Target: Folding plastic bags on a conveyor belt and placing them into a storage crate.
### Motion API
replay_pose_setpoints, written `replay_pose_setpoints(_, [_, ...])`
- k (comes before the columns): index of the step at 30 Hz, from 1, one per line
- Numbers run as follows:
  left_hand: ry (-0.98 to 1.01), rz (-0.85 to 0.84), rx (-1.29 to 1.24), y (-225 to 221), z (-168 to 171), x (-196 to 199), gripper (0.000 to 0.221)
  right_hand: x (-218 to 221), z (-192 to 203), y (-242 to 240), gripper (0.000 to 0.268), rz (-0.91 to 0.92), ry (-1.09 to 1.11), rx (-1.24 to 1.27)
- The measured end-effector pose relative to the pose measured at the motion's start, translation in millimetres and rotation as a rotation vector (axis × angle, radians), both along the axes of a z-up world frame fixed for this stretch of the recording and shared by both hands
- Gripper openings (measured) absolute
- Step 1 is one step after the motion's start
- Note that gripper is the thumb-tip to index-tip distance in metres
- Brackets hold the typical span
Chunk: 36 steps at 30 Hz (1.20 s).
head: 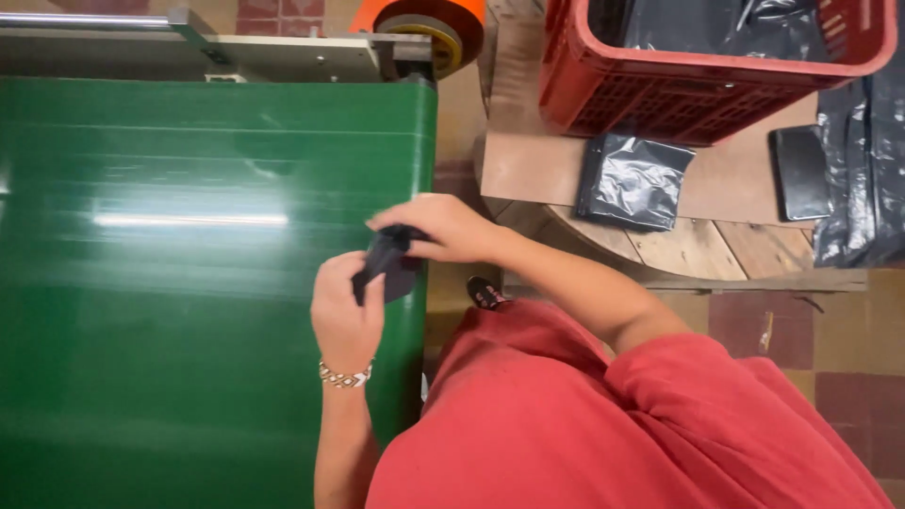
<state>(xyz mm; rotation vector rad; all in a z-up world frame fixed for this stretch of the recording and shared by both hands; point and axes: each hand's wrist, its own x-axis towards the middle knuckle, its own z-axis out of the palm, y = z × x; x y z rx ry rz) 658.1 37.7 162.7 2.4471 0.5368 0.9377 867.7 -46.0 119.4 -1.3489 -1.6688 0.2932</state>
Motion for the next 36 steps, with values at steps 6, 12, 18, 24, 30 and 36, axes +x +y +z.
replay_pose_setpoints(6, [-0.072,-0.159,-0.045,-18,13,21,0.03,102,-103,-158,0.039,-0.579,0.335,-0.3])
replay_pose_setpoints(12, [0.07,-0.175,-0.268,-14,-21,7,0.027,160,-96,-273,0.013,-1.197,0.841,-0.161])
replay_pose_setpoints(18, [0.169,-0.202,-0.34,-23,-37,5,0.022,193,-148,-308,0.017,-1.367,1.022,-0.191])
replay_pose_setpoints(24, [0.215,-0.12,-0.384,-25,-43,-8,0.022,197,-162,-303,0.022,-1.329,0.95,-0.247])
replay_pose_setpoints(30, [0.243,-0.049,-0.437,-30,-43,-23,0.022,197,-160,-301,0.032,-1.299,0.848,-0.292])
replay_pose_setpoints(36, [0.24,-0.009,-0.441,-33,-48,-32,0.022,189,-137,-282,0.075,-1.435,0.118,-0.412])
